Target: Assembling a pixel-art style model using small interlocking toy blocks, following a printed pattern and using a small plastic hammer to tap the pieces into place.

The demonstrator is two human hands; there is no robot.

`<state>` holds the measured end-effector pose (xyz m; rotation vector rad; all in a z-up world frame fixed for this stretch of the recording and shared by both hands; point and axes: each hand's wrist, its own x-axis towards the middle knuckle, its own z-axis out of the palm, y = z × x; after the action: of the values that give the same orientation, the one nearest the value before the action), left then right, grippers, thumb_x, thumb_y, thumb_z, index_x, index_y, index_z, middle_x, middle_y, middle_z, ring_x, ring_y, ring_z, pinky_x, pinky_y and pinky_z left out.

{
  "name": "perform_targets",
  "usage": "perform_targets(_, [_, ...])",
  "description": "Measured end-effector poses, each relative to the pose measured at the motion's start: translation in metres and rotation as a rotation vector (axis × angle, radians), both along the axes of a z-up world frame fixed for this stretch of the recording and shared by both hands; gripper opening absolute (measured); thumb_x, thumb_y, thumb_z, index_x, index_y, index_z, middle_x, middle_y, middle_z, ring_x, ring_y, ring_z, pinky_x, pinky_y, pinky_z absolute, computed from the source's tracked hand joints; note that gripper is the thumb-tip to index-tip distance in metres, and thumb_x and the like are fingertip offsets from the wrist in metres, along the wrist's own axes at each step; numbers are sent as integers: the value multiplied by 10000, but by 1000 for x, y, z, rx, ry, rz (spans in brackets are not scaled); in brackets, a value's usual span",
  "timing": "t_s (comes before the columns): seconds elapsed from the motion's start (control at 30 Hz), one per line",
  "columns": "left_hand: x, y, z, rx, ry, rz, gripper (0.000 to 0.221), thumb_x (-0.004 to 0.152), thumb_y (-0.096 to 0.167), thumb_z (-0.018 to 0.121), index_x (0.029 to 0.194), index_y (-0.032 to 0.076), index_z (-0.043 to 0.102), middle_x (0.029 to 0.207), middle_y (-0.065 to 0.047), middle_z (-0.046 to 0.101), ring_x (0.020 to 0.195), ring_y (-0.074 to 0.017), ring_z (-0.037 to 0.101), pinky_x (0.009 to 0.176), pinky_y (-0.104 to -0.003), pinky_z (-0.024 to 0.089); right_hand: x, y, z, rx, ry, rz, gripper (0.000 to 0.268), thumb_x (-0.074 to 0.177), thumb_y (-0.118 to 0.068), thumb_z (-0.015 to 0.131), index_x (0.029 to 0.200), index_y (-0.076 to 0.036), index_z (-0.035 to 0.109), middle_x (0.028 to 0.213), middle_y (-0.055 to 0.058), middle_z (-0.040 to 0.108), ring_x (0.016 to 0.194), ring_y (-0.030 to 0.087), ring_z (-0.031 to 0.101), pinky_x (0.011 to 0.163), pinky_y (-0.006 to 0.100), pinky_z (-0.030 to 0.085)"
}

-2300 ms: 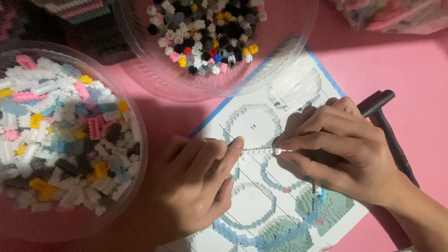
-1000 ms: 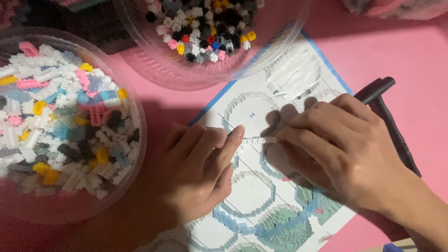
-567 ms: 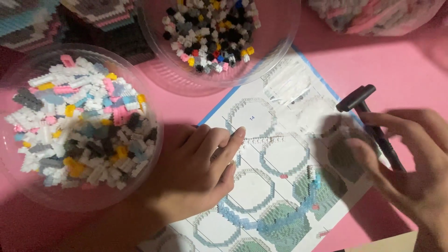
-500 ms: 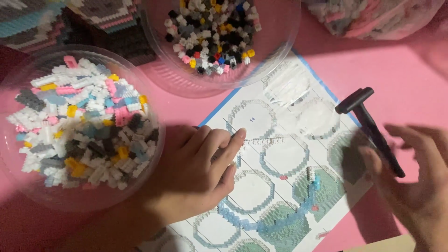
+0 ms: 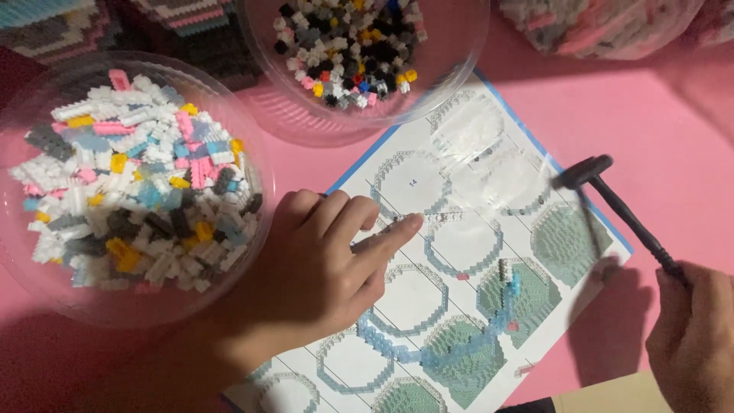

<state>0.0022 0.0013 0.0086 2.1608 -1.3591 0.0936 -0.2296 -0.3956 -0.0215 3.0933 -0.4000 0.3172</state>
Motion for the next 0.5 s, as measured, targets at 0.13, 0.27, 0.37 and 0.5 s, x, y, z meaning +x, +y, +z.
perform_targets(0.13, [-2, 0, -1, -32, -10, 23, 512, 896, 167, 746, 1400, 81, 711, 1066, -68, 614, 967, -232, 574, 839, -431, 370, 7, 62, 11, 277, -26, -369, 124, 1118, 40, 560, 1094, 86, 673, 833, 221, 659, 681, 378, 618, 693, 442, 503])
perform_targets(0.27, [-2, 0, -1, -32, -24, 22, 515, 903, 158, 733, 1409, 63, 714, 1045, -74, 607, 952, -230, 566, 832, -434, 366, 24, 87, 21, 330, -19, 93, 157, 1121, -110, 624, 1031, 19, 634, 889, 137, 722, 769, 267, 740, 693, 352, 553])
perform_targets(0.37, [-2, 2, -1, -19, -30, 29, 532, 908, 156, 726, 1432, 66, 714, 1031, -68, 603, 948, -227, 565, 829, -430, 364, 30, 92, 26, 318, 52, 63, 140, 1025, -102, 630, 975, 26, 651, 823, 146, 710, 717, 302, 732, 625, 380, 550])
perform_targets(0.5, [-2, 0, -4, -16, -13, 26, 494, 900, 166, 724, 1382, 59, 707, 1072, -86, 617, 971, -228, 571, 849, -437, 369, 32, 88, 28, 357, 156, -36, 110, 1003, -60, 618, 983, 26, 685, 780, 141, 709, 627, 277, 715, 625, 393, 553])
